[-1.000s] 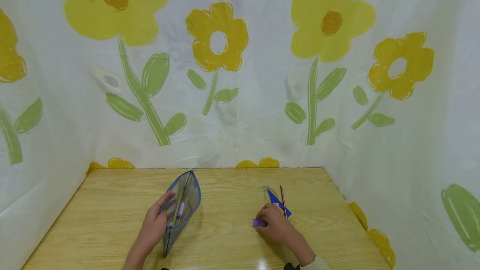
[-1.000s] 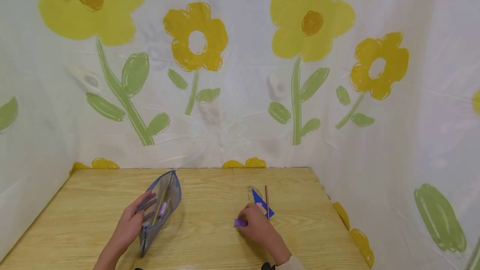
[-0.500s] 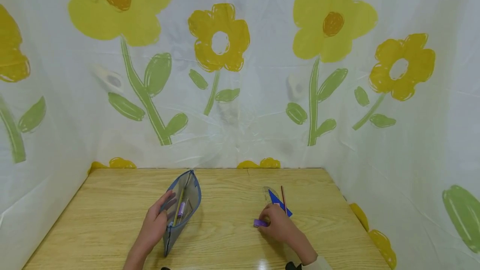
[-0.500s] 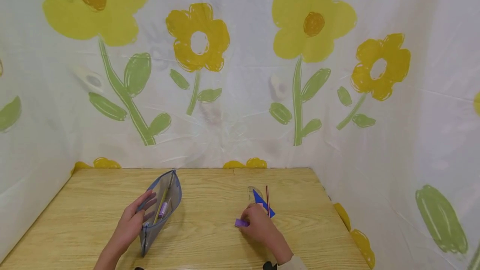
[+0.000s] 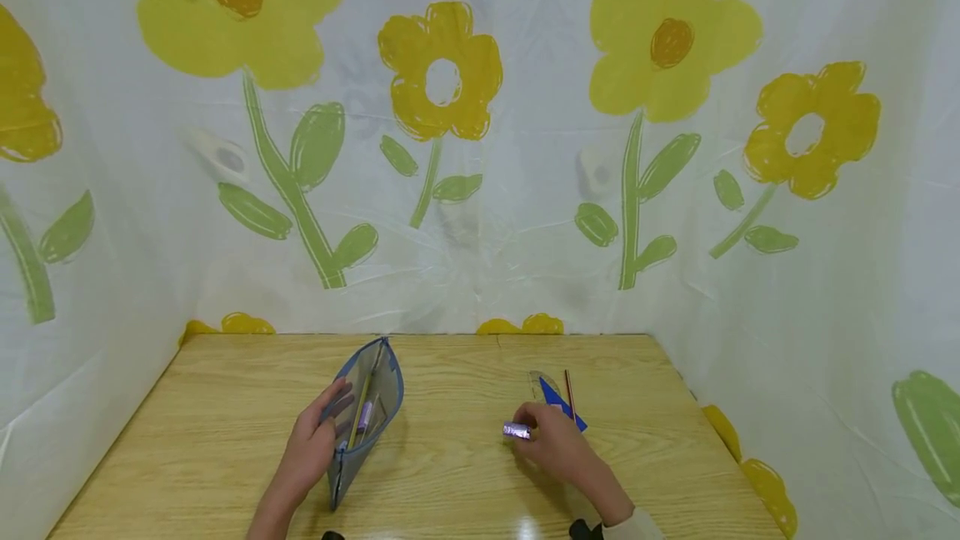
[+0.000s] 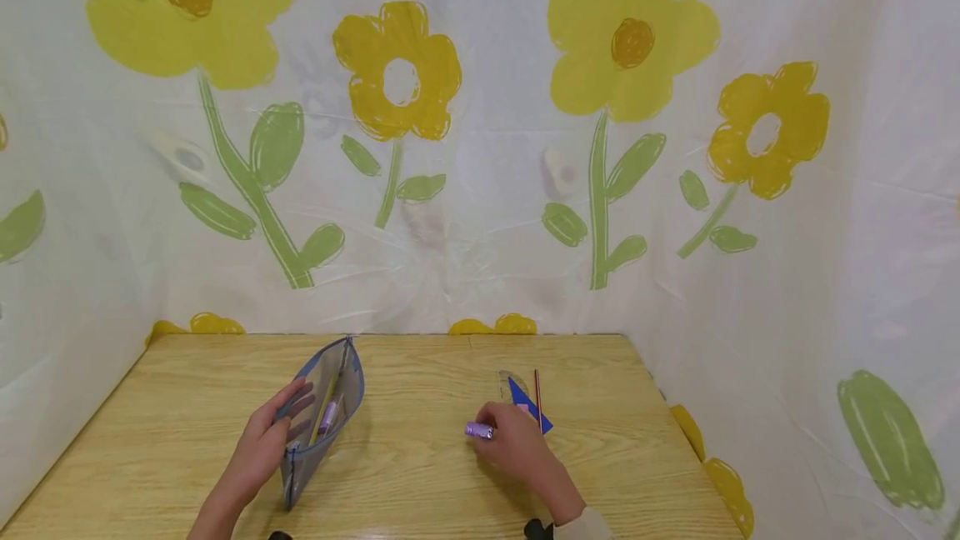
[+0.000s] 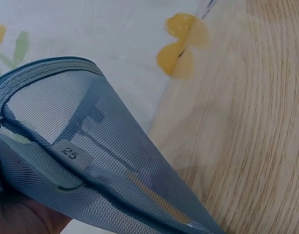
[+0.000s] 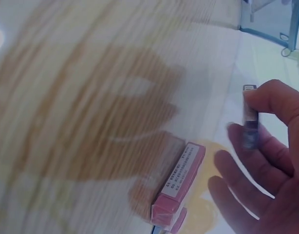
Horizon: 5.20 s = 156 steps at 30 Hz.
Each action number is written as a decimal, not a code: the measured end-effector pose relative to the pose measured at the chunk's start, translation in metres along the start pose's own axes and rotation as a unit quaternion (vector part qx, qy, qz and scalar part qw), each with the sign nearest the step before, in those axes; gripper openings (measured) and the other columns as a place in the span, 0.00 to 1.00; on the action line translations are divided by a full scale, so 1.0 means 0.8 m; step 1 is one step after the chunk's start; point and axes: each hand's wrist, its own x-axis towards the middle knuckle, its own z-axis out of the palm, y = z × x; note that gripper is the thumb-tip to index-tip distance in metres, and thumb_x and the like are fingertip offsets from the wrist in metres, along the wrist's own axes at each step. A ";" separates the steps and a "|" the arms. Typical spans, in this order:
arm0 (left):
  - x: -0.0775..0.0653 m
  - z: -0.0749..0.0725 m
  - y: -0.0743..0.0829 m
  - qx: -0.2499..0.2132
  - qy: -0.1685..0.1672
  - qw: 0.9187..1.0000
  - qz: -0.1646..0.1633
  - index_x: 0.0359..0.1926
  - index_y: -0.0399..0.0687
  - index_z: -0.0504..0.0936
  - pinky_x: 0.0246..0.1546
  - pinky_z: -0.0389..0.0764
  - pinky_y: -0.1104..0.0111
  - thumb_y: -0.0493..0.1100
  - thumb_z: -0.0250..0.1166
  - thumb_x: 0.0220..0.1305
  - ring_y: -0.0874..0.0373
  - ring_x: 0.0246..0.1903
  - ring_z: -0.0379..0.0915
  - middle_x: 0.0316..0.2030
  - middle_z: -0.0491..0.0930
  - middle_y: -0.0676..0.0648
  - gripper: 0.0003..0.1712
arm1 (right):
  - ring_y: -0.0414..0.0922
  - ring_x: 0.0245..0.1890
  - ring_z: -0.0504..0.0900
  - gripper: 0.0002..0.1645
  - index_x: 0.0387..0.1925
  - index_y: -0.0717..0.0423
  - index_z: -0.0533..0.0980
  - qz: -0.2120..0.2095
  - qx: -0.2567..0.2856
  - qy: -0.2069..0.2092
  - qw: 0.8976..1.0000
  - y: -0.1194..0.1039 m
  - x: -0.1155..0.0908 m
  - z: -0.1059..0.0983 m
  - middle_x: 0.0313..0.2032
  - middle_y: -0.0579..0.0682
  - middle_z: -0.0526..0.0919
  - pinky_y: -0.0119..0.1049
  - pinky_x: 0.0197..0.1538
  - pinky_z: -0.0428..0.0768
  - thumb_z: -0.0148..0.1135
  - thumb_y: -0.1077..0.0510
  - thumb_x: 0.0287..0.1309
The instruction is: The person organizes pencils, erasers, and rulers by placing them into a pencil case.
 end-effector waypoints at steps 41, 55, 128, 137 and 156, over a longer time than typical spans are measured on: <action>0.000 0.003 0.004 -0.001 -0.003 1.000 -0.004 0.78 0.28 0.47 0.69 0.68 0.43 0.23 0.31 0.68 0.30 0.74 0.52 0.75 0.52 0.27 0.36 | 0.32 0.38 0.79 0.08 0.42 0.44 0.81 -0.064 0.079 0.032 0.994 -0.024 0.023 0.022 0.38 0.36 0.84 0.33 0.45 0.83 0.71 0.55 0.62; 0.000 0.001 0.002 -0.002 -0.009 1.000 0.001 0.78 0.27 0.46 0.69 0.69 0.43 0.23 0.30 0.68 0.30 0.74 0.51 0.75 0.53 0.26 0.36 | 0.31 0.38 0.79 0.08 0.43 0.47 0.80 -0.092 0.092 0.003 0.992 -0.048 0.036 0.038 0.39 0.37 0.84 0.34 0.45 0.83 0.70 0.57 0.62; 0.002 0.006 -0.002 -0.009 -0.015 1.000 0.008 0.78 0.29 0.48 0.71 0.66 0.44 0.27 0.30 0.74 0.31 0.74 0.53 0.75 0.54 0.27 0.33 | 0.48 0.46 0.84 0.15 0.49 0.55 0.80 -0.169 -0.066 -0.033 0.983 -0.164 0.196 0.026 0.45 0.50 0.85 0.28 0.46 0.83 0.70 0.55 0.63; 0.001 0.009 0.000 -0.003 -0.007 1.000 0.000 0.78 0.30 0.49 0.70 0.67 0.45 0.28 0.30 0.74 0.34 0.74 0.53 0.76 0.54 0.29 0.33 | 0.45 0.42 0.83 0.15 0.49 0.56 0.81 -0.172 -0.038 -0.009 0.984 -0.148 0.190 0.027 0.42 0.48 0.85 0.28 0.45 0.83 0.69 0.54 0.64; 0.004 0.006 0.001 0.004 -0.006 1.000 0.007 0.78 0.31 0.50 0.70 0.68 0.45 0.28 0.30 0.74 0.33 0.74 0.54 0.75 0.55 0.29 0.33 | 0.39 0.40 0.81 0.11 0.51 0.53 0.79 -0.119 0.080 0.004 0.990 -0.093 0.124 0.018 0.42 0.47 0.84 0.33 0.45 0.84 0.62 0.59 0.69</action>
